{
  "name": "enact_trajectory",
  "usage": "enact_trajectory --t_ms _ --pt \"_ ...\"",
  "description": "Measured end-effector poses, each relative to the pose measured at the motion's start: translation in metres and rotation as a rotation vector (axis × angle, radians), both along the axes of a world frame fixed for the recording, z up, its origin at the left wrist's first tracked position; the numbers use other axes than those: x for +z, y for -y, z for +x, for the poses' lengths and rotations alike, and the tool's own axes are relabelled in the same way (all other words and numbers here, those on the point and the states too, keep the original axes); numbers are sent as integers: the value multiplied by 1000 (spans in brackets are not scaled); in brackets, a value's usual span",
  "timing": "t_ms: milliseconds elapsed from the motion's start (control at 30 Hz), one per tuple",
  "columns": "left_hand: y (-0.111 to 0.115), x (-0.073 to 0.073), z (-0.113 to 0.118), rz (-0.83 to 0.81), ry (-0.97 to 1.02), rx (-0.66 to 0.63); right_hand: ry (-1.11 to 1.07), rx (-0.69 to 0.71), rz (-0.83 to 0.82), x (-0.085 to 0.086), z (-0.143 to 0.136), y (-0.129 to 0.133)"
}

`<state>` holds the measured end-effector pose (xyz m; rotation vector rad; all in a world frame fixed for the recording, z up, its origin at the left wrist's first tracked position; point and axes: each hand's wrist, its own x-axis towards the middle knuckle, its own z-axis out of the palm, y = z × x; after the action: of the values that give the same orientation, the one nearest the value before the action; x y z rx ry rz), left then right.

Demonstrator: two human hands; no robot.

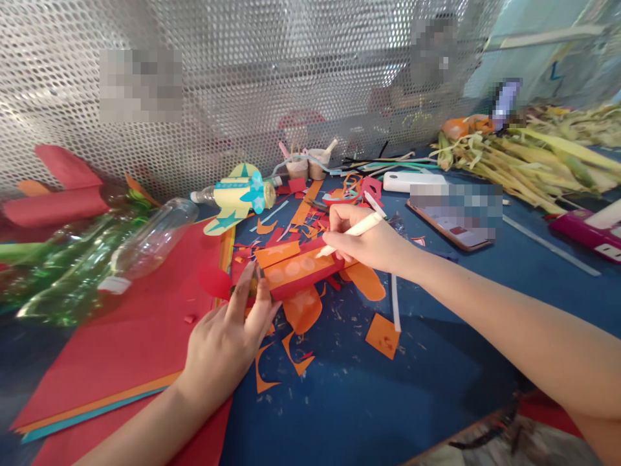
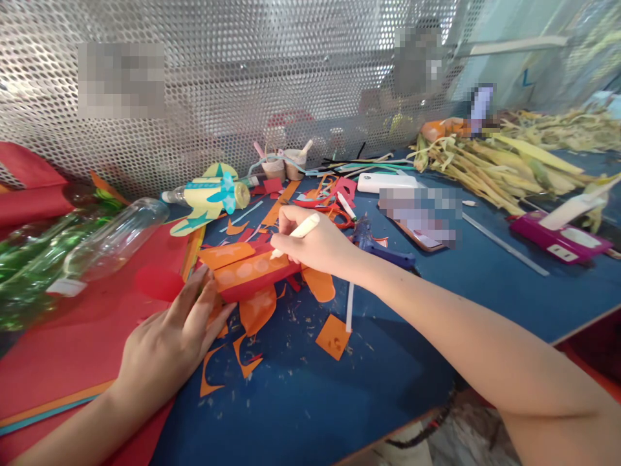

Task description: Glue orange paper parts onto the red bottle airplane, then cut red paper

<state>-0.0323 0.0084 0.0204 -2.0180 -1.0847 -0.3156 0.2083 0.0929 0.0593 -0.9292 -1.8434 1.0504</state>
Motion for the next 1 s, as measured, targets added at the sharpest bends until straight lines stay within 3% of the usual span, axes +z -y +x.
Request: enact_trajectory --t_ms 367,1000 --pt "0 -1 -1 -5 -2 4 1 -54 5 3 -1 0" --pt "0 1 1 15 -17 0 30 -16 13 2 0 1"
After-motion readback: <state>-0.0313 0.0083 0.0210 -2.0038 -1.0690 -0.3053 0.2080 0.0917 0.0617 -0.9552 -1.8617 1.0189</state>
